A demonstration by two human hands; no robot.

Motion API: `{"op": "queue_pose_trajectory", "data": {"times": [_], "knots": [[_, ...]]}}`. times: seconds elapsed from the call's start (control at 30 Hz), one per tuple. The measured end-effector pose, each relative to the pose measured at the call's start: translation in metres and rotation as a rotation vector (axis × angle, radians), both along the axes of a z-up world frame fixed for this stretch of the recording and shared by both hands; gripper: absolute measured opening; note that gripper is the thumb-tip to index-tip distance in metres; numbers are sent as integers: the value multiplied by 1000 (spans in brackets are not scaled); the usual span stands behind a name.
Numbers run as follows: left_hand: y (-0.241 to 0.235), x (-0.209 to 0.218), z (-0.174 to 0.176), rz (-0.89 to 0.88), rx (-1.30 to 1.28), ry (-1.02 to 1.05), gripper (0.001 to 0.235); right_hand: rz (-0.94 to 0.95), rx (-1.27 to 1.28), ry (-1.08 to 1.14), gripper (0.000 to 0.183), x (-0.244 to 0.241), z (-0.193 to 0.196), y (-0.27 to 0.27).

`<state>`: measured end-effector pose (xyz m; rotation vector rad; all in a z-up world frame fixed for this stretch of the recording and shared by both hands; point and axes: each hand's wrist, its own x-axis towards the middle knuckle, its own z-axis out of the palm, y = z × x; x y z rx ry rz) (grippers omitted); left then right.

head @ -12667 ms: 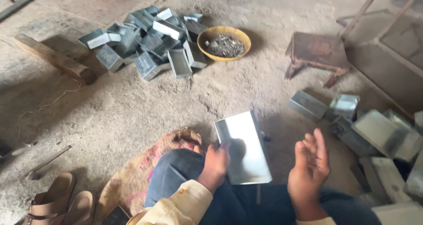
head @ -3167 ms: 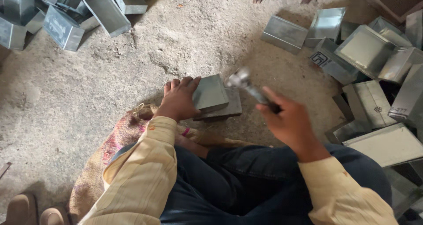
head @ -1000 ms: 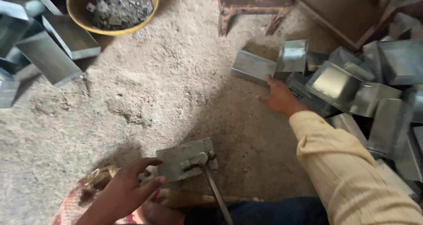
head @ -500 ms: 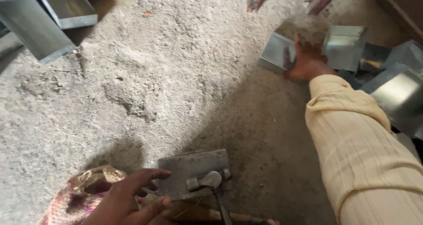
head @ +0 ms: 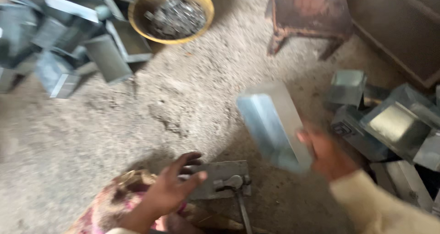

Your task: The person hammers the edges of small metal boxes to assemble and secure them. The person handles several boxes, placing them on a metal block before striking the joints.

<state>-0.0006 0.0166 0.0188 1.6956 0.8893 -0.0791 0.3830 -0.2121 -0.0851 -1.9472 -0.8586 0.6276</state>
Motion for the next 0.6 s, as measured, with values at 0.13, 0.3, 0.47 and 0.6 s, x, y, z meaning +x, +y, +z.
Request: {"op": "queue_pose_trajectory", "data": {"times": [0.13, 0.3, 0.47, 0.6], "knots": [[-44, 6, 11, -29, -187, -522, 73, -304, 160, 956, 52, -102, 7, -48], [-74, -3, 7, 112, -300, -219, 49, -19, 281, 1343, 57, -198, 57, -34], [-55, -9, -37, 270, 255, -218, 45, -165, 101, 803, 87, -234, 71, -17], [-40, -14, -44, 219, 434, -94, 40, -385, -311, 699, 90, -240, 48, -21]]}}
